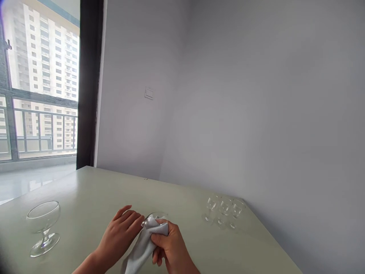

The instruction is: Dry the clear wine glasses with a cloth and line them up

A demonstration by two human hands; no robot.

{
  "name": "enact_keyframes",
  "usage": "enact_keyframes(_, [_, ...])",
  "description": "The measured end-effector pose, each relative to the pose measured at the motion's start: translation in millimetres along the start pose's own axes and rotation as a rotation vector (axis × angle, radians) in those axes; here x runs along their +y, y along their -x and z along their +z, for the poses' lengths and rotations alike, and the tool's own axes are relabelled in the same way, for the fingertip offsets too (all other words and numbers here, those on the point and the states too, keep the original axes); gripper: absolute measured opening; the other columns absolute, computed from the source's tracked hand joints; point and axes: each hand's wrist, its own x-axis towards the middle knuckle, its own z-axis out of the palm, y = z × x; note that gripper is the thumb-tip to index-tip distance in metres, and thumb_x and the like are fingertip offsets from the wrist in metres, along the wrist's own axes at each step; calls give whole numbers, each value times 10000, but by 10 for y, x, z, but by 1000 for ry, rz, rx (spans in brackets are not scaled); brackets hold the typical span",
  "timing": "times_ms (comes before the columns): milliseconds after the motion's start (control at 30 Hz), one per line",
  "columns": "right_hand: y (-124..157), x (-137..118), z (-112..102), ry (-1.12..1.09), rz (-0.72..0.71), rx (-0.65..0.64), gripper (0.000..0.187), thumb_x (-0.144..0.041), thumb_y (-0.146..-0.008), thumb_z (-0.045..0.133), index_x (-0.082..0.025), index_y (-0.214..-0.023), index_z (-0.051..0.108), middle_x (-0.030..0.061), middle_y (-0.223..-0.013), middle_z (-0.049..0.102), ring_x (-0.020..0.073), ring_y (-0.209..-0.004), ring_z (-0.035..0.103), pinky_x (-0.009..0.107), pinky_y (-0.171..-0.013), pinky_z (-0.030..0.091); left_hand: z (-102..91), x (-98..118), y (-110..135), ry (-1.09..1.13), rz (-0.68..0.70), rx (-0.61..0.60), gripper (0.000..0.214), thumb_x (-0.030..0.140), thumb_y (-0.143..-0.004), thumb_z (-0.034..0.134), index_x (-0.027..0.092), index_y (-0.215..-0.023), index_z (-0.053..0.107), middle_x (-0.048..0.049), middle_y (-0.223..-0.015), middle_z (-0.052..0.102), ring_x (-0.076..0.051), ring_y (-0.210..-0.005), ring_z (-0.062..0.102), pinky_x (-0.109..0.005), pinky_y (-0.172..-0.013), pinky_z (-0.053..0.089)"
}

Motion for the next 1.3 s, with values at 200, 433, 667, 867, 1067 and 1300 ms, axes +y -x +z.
enact_keyframes(200, [42, -126, -149, 77, 11, -82, 439, -297, -662, 710, -113, -1031, 559, -45, -520, 574, 98, -333, 535, 160, -291, 313, -121, -31, -30, 94, 75, -81, 112, 190, -865, 483, 224, -911, 578, 17, -715, 635, -133, -623, 536, -282, -631, 393])
enact_keyframes(433, [304, -563, -217, 589, -23, -306, 263, -91, -648, 585, -185, -857, 715, -27, -687, 611, 79, -489, 579, 151, -418, 408, 27, 25, -15, 907, -525, -568, 69, 203, -695, 652, 187, -742, 605, 52, -603, 591, -110, -561, 532, -222, -532, 400])
enact_keyframes(667, [127, -361, -279, 356, -14, -101, 267, -231, -650, 679, -132, -895, 643, -55, -494, 561, 95, -360, 555, 144, -301, 294, 21, 81, -29, 499, -349, -285, 172, 180, -794, 528, 233, -918, 633, -10, -874, 671, -201, -871, 568, -376, -824, 411])
enact_keyframes(867, [-1, -193, -181, -30, 4, -56, 410, -372, -582, 779, -116, -835, 580, -66, -466, 531, 79, -297, 508, 152, -265, 235, -111, 40, -24, -47, 58, 111, 254, 90, -822, 505, 221, -1027, 581, 2, -798, 672, -158, -732, 546, -345, -780, 390])
enact_keyframes(1067, [78, -264, -284, 242, -26, -172, 431, -354, -634, 748, -126, -970, 600, -65, -502, 542, 106, -374, 569, 168, -333, 283, -97, 2, -35, 319, -124, -97, 130, 186, -822, 529, 257, -875, 623, 24, -696, 635, -136, -655, 526, -253, -600, 405])
enact_keyframes(1300, [156, -404, -306, 418, 1, -242, 306, -328, -667, 713, -123, -886, 651, -53, -526, 562, 93, -408, 586, 161, -350, 285, -2, 75, -50, 777, -560, -529, 47, 202, -708, 614, 204, -755, 615, 44, -642, 600, -135, -636, 540, -231, -565, 414])
